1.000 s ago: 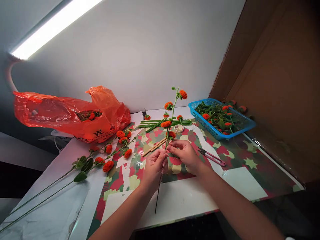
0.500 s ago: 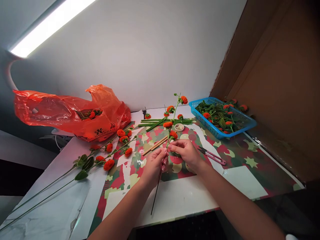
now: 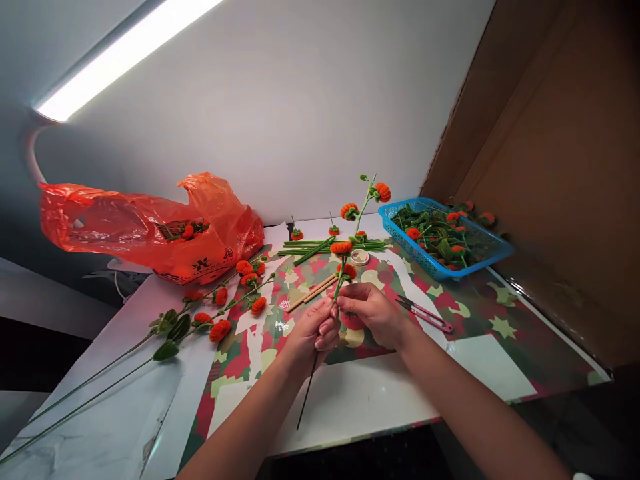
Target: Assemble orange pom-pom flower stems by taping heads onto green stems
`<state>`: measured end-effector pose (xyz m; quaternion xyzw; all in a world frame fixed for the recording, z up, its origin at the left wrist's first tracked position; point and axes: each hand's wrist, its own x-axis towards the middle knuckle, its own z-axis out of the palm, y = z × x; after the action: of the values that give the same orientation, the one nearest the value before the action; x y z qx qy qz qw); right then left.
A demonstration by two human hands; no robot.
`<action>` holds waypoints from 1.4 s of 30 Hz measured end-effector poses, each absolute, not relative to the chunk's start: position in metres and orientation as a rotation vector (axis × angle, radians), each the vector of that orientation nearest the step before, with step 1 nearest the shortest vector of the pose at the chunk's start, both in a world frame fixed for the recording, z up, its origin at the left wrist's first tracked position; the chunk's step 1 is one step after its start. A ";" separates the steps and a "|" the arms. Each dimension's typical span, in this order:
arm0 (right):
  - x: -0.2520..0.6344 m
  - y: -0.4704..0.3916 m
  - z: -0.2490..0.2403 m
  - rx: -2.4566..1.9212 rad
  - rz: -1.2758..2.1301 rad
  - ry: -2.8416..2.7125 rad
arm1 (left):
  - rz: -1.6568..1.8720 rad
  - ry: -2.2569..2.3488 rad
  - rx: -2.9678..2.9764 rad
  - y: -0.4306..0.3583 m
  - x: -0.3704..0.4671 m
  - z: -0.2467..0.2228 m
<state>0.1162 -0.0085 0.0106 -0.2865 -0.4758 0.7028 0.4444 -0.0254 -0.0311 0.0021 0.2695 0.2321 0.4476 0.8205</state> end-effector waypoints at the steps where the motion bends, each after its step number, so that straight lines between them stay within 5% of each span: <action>1: 0.117 -0.009 0.011 -0.690 1.764 -1.182 | 0.943 0.482 0.573 -0.031 -0.026 0.002; 6: 0.119 -0.008 0.006 -0.693 1.854 -1.122 | 0.876 0.506 0.599 -0.032 -0.024 0.004; 16: 0.115 -0.008 0.011 -0.917 1.881 -0.861 | 1.275 0.930 0.968 -0.031 -0.023 0.010; 32: 0.115 -0.012 0.019 -0.611 2.063 -0.828 | 0.795 0.503 0.586 -0.031 -0.031 0.008; 42: 0.110 -0.012 0.014 -0.668 1.831 -0.945 | 0.879 0.420 0.561 -0.032 -0.029 0.008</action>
<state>0.1099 -0.0115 0.0137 -0.2723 -0.3854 0.7467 0.4688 -0.0293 -0.0317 0.0077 0.2658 0.1991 0.4167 0.8462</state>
